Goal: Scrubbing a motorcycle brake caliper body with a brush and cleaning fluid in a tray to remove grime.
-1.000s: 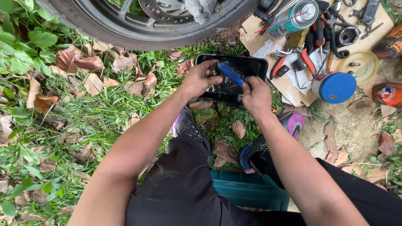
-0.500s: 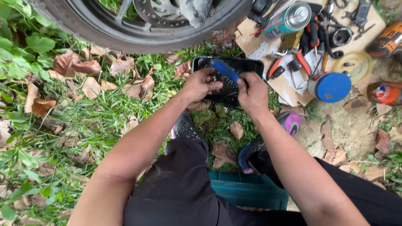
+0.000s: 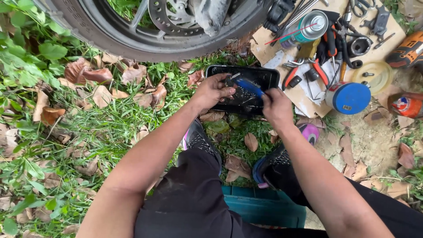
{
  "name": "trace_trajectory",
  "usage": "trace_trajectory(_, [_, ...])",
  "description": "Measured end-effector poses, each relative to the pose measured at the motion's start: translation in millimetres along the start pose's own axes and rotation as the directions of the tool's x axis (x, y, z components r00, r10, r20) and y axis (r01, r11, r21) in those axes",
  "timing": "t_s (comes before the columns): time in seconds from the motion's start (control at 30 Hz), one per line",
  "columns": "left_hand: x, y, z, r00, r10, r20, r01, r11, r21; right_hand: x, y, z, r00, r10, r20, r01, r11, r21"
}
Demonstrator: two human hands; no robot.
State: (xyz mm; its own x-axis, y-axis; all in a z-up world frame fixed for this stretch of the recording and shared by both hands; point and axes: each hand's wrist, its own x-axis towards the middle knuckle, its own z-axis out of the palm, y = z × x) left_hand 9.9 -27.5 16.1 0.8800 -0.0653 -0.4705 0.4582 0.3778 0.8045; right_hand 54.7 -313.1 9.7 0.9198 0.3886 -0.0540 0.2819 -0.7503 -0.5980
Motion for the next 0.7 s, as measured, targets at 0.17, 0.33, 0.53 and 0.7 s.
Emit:
trace_trajectory(0.17, [-7, -5, 0, 1.0, -0.028, 0.001, 0.028, 0.995, 0.094, 20, -36, -11, 0.999, -0.036, -0.017, 0.038, 0.989, 0.14])
trace_trajectory(0.33, [-22, 19, 9, 1.0, 0.023, 0.002, -0.019, 0.797, 0.603, 14, -23, -14, 0.996, 0.011, 0.087, -0.019, 0.996, 0.085])
trace_trajectory(0.53, [-36, 23, 25, 0.991, 0.013, -0.13, 0.077, 0.745, 0.663, 11, -70, -22, 0.987, 0.14, 0.085, -0.146, 0.986, 0.075])
trace_trajectory(0.7, [-29, 28, 21, 0.989, 0.072, -0.127, 0.019, 0.798, 0.603, -1, -36, -18, 0.972, 0.165, 0.166, -0.154, 0.985, -0.079])
